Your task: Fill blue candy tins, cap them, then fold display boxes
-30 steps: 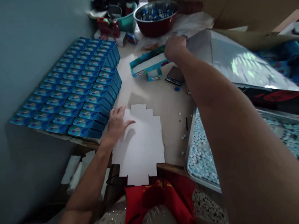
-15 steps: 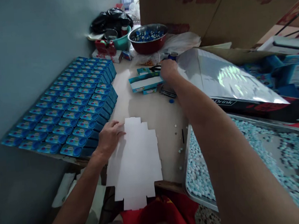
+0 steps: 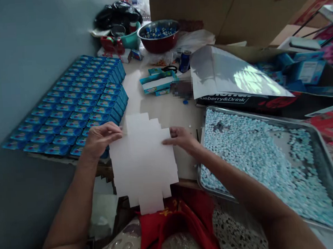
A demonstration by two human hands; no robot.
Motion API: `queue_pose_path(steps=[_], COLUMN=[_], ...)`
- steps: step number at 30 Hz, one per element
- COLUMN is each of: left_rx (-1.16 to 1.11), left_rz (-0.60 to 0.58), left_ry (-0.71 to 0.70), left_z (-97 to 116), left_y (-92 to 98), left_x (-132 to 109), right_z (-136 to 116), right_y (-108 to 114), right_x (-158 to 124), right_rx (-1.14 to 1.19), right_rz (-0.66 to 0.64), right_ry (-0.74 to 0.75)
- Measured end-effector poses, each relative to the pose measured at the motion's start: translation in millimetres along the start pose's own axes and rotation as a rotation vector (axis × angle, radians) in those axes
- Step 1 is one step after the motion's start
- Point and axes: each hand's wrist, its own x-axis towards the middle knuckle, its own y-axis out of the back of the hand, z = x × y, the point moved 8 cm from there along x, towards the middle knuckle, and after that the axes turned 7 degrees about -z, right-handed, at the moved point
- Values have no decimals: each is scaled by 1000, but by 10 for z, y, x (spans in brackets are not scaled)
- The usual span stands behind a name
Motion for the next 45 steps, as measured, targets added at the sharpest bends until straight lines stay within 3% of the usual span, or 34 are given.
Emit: queue_pose_path(steps=[3,6,10,12,14,16,19,25,28,33,36,38,41,45], left_rx=[-358,-538,-590,-552,-454,-274,-70,-96,-95,-145,-123,-79,-27,264], left_rz=[0,81,203,147,79,118,207,202,159,257,283,249,92,-146], left_ry=[137,306,350,332,305,250,186,103,152,343,371,379,384,396], left_z=[-214,-489,-647,-627,-591,-557,-559,-537,-467,-520,-520,-484,-397,-277], left_y=[-129,-441,-775,-918,-1021,-1019,-991,-824,-754,-800,-859,-884,-956,-1008], left_x=[-164,-402,-477,-374,-247,-141,-61,-172,-254,-275,-239,-221,-192,-114], right_z=[125,141,31,-110,-223,-305,-374,-310,-307,-417,-366,-310,-251,-257], right_y=[-155,-142,-119,-167,-198,-197,-264,-343,-401,-429,-328,-248,-153,-214], right_x=[-211,-319,-332,-274,-156,14,276,355,259,192,229,272,345,422], right_rx=[416,447,90,-196,-430,-594,-781,-823,-724,-658,-612,-485,-309,-450], right_rz=[48,136,146,102,86,78,-35,-1,43,40,-16,-88,-204,-397], right_ry=[-38,-80,12,99,89,3,-83,-93,-114,-98,-78,-30,11,-50])
